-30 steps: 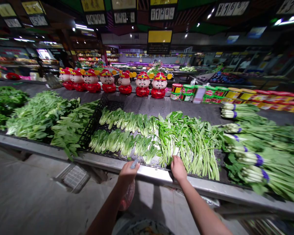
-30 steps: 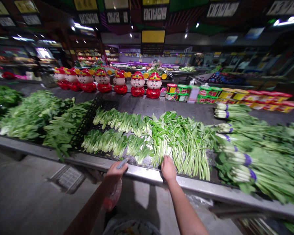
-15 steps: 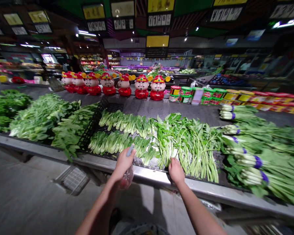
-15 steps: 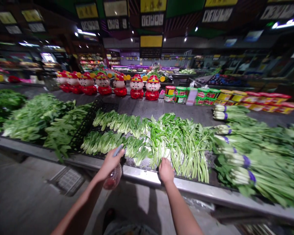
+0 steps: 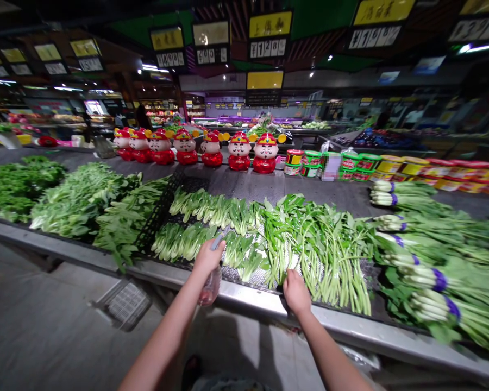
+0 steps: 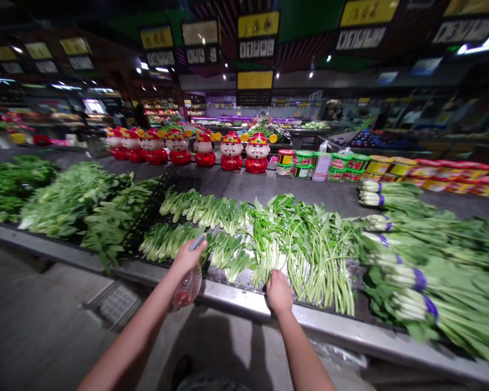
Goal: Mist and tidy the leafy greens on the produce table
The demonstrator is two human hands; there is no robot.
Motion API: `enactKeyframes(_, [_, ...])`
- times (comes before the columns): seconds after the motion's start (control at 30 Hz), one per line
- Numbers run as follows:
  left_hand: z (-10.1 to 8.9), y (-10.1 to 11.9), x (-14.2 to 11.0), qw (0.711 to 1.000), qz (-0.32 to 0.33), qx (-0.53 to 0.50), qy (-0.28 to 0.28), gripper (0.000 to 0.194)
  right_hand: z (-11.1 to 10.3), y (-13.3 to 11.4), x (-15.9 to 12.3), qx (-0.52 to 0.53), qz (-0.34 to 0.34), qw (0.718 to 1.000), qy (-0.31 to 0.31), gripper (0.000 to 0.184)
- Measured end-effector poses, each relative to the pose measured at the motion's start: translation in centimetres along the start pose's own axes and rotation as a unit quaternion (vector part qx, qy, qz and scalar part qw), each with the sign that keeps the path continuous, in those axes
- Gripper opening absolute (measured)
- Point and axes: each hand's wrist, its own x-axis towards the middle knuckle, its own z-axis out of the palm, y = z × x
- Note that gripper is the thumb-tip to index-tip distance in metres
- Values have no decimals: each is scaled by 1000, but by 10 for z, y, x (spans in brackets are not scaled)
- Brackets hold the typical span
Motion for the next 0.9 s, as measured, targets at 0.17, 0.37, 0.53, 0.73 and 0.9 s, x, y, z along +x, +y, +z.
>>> enactKeyframes(0.17, [-6, 27, 17, 998, 30, -50, 4, 30, -2, -1, -1, 3, 6, 1000, -6, 40])
enactKeyframes(0.37, [1, 56, 28, 995, 38, -87, -22, 27, -4, -3, -2, 16, 18, 1000, -6, 41])
enactKeyframes(0.53, [13, 54, 27, 994, 0, -95, -47, 31, -7, -4, -2, 15, 15, 1000, -9, 42])
enactKeyframes(0.73, [22, 46, 27, 995, 3, -93, -42, 26, -5, -3, -1, 2, 16, 1000, -8, 42])
enactKeyframes(0.9, [23, 46, 24, 996, 6, -75, -42, 27, -2, -2, -1, 3, 15, 1000, -5, 42])
